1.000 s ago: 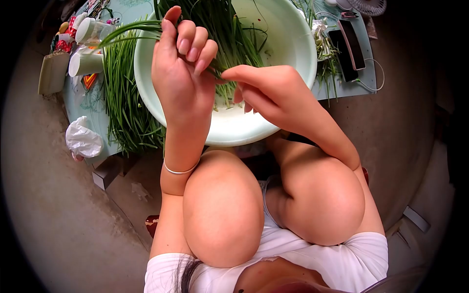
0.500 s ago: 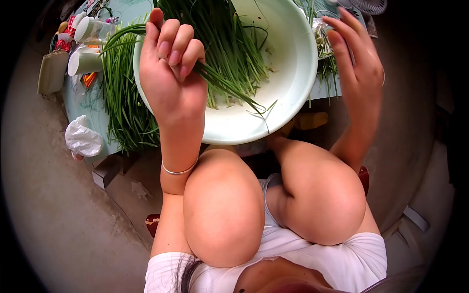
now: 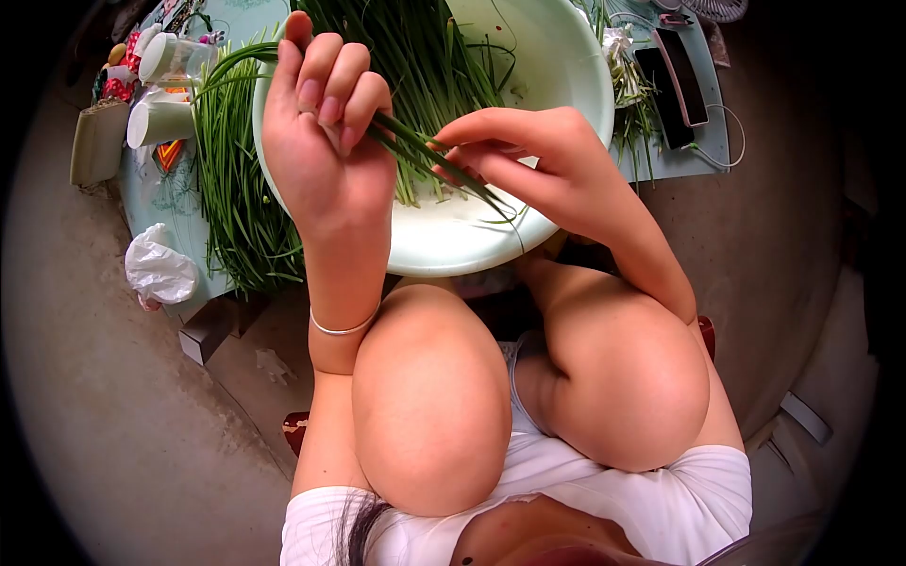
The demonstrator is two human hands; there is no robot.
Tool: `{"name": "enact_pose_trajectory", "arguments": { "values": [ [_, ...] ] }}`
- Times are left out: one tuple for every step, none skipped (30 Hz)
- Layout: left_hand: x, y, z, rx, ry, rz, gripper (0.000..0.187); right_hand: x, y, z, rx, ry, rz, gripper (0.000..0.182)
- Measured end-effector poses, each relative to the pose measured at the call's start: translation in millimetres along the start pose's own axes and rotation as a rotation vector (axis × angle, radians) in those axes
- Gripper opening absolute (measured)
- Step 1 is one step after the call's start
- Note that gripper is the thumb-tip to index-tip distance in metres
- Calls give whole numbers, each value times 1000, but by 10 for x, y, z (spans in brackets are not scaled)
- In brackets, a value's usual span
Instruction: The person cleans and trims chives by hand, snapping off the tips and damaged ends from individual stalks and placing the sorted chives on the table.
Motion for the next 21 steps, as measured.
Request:
{"name": "enact_pose_trajectory", "arguments": {
  "values": [
    [-11,3,5,29,-3,16,25,7,18,15,-1,0,0,19],
    [-17,9,10,58,-6,31,25,19,20,17,-5,40,-56,19],
    [-13,13,20,57,-6,31,25,21,6,9,-9,80,-111,20],
    [-1,11,38,37,-7,16,24,20,-5,15,-10,80,-112,20],
    [8,6,59,17,-9,1,23,30,-9,61,58,20,-94,21],
    [12,-2,79,16,-10,1,23,39,-19,114,127,-41,-77,22],
    [14,-7,104,19,-18,19,21,54,-42,160,126,-40,-77,22],
    [22,-9,129,21,-26,38,19,85,-92,267,252,-134,-150,24],
    [39,-9,160,21,-26,38,19,97,-148,348,377,-228,-223,26],
    [64,-6,209,-3,-39,37,19,75,-240,395,553,-341,-368,30],
    [86,-5,261,-27,-51,36,19,75,-254,386,553,-342,-368,30],
    [106,-12,319,-43,-70,33,19,47,-325,384,679,-429,-485,31],
    [126,-15,389,-46,-75,27,19,12,-385,376,804,-517,-602,33],
    [142,-20,462,-40,-95,23,19,3,-383,374,819,-529,-612,35],
    [152,-24,536,-34,-116,18,19,-3,-375,375,819,-530,-612,35],
    [159,-23,609,-6,-132,10,20,-1,-355,374,826,-514,-590,35],
    [160,-21,663,-6,-132,10,20,3,-334,372,833,-498,-568,35],
    [161,-18,715,7,-142,9,20,2,-320,365,833,-498,-567,35],
    [167,-14,759,20,-152,8,20,1,-307,351,777,-480,-575,34],
    [176,-13,795,31,-161,0,20,-5,-305,343,721,-463,-583,34],
    [175,-15,819,31,-159,0,20,-8,-307,351,723,-463,-581,34]
  ]
}}
Point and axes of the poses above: each hand's wrist, its own x-axis towards the middle knuckle, its own y-axis out of the back of the hand, z = x × y, the point moved 5 cm from there along x, towards the middle knuckle, and after that the axes turned 12 degrees about -y, right-handed, at the moved point
